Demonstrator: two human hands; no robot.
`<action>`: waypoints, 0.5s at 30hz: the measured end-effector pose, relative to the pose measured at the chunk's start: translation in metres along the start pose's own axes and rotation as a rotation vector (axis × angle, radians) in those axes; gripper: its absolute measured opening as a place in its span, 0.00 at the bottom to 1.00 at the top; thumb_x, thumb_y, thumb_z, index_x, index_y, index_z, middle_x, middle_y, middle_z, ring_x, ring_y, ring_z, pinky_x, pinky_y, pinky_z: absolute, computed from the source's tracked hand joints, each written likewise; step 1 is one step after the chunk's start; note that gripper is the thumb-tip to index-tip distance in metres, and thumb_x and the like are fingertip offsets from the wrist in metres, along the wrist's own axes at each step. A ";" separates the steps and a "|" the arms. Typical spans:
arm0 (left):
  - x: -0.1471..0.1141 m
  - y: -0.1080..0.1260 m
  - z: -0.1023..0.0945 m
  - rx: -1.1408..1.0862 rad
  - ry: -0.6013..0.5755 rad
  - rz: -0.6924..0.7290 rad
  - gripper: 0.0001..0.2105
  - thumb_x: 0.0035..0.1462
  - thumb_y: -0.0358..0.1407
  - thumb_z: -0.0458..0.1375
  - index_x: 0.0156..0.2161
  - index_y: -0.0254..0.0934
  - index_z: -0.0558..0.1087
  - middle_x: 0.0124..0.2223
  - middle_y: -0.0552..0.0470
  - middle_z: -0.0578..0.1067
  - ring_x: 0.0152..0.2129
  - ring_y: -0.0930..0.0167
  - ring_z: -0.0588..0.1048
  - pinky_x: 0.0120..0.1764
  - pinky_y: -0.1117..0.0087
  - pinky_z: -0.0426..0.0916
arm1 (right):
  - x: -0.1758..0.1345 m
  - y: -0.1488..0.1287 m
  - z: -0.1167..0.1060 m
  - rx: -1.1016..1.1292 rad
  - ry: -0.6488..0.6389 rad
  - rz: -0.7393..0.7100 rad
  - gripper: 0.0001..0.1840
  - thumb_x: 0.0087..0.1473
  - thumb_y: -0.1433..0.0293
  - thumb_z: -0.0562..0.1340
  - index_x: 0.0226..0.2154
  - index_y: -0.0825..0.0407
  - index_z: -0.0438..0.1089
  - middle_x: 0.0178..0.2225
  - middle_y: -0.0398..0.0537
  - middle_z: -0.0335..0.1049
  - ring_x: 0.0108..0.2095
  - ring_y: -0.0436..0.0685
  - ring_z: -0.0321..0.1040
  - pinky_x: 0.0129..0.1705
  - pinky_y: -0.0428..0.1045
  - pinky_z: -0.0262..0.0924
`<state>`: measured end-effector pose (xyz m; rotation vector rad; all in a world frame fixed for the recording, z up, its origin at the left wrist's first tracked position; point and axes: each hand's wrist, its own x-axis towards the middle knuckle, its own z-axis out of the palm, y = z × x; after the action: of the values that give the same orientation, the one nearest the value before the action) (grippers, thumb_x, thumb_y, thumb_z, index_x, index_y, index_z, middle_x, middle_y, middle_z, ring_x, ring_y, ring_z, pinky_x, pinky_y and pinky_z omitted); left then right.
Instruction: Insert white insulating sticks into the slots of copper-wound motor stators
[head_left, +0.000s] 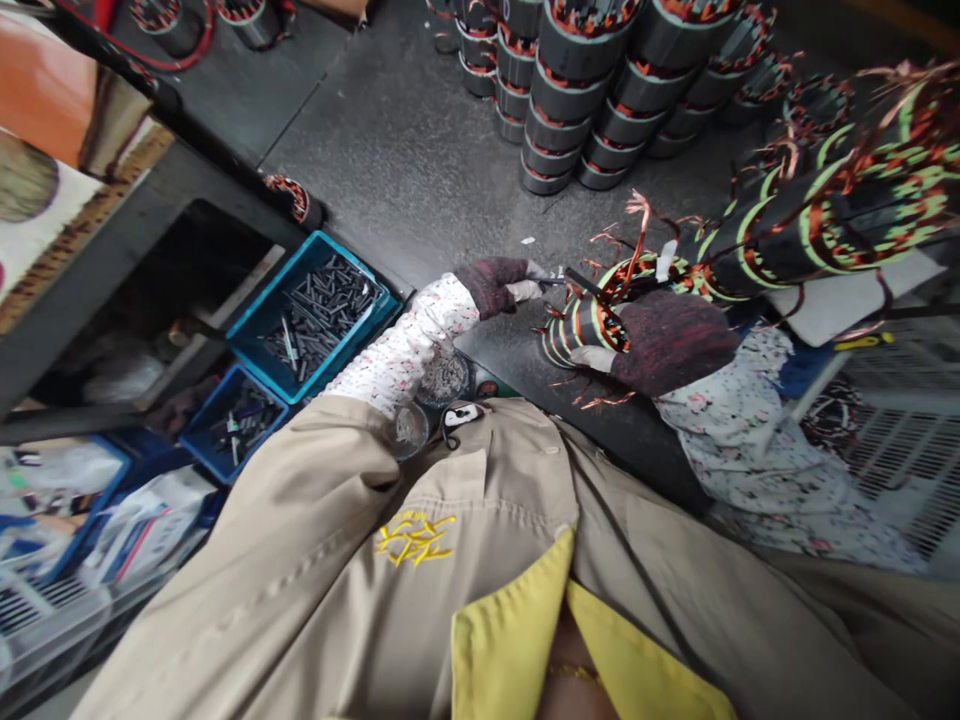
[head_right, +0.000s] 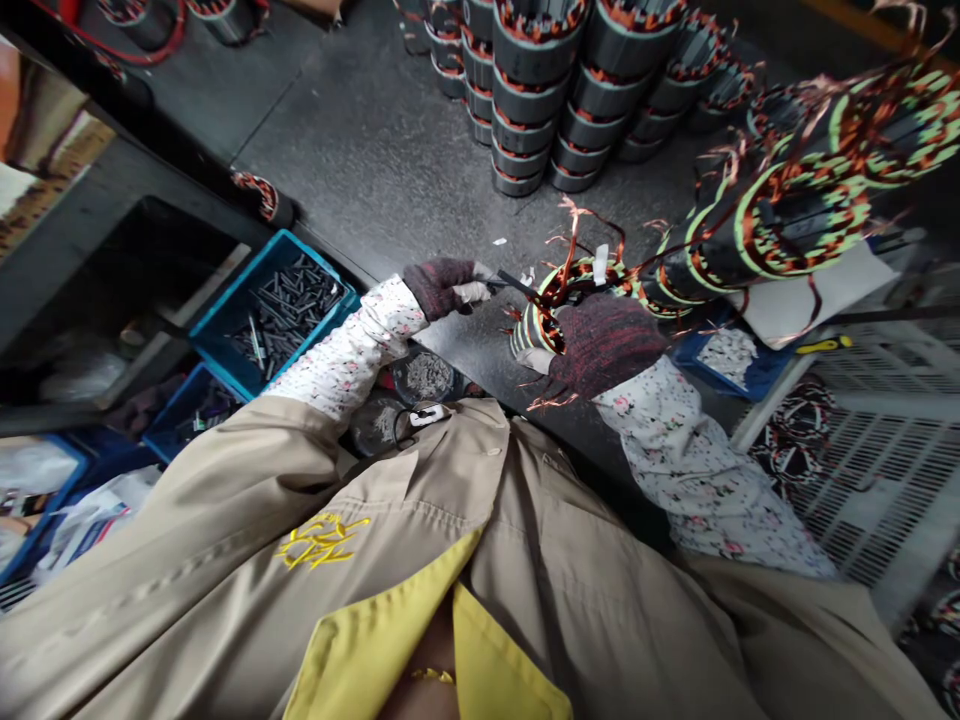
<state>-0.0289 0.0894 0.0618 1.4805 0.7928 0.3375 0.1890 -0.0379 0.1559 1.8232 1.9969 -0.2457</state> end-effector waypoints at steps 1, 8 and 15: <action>0.002 0.002 -0.003 0.060 -0.026 0.011 0.05 0.63 0.29 0.64 0.43 0.34 0.81 0.28 0.55 0.76 0.25 0.76 0.69 0.30 0.75 0.66 | 0.000 -0.001 -0.002 -0.013 -0.015 0.005 0.36 0.60 0.40 0.58 0.47 0.53 0.80 0.43 0.66 0.79 0.44 0.72 0.77 0.44 0.60 0.66; 0.006 0.021 -0.023 0.250 -0.106 0.046 0.03 0.63 0.28 0.66 0.41 0.28 0.79 0.29 0.57 0.76 0.27 0.78 0.69 0.38 0.77 0.67 | -0.002 -0.004 -0.008 -0.037 -0.054 0.008 0.35 0.61 0.40 0.58 0.46 0.53 0.79 0.43 0.62 0.79 0.43 0.70 0.77 0.42 0.58 0.65; 0.008 0.029 -0.020 0.272 -0.096 0.024 0.07 0.64 0.27 0.65 0.46 0.27 0.80 0.29 0.58 0.76 0.25 0.79 0.69 0.33 0.80 0.65 | -0.001 -0.002 -0.003 -0.014 0.003 -0.004 0.35 0.59 0.40 0.60 0.45 0.54 0.79 0.42 0.64 0.79 0.43 0.71 0.76 0.43 0.58 0.65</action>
<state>-0.0285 0.1127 0.0896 1.7483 0.7668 0.1790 0.1863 -0.0380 0.1582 1.8116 1.9998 -0.2296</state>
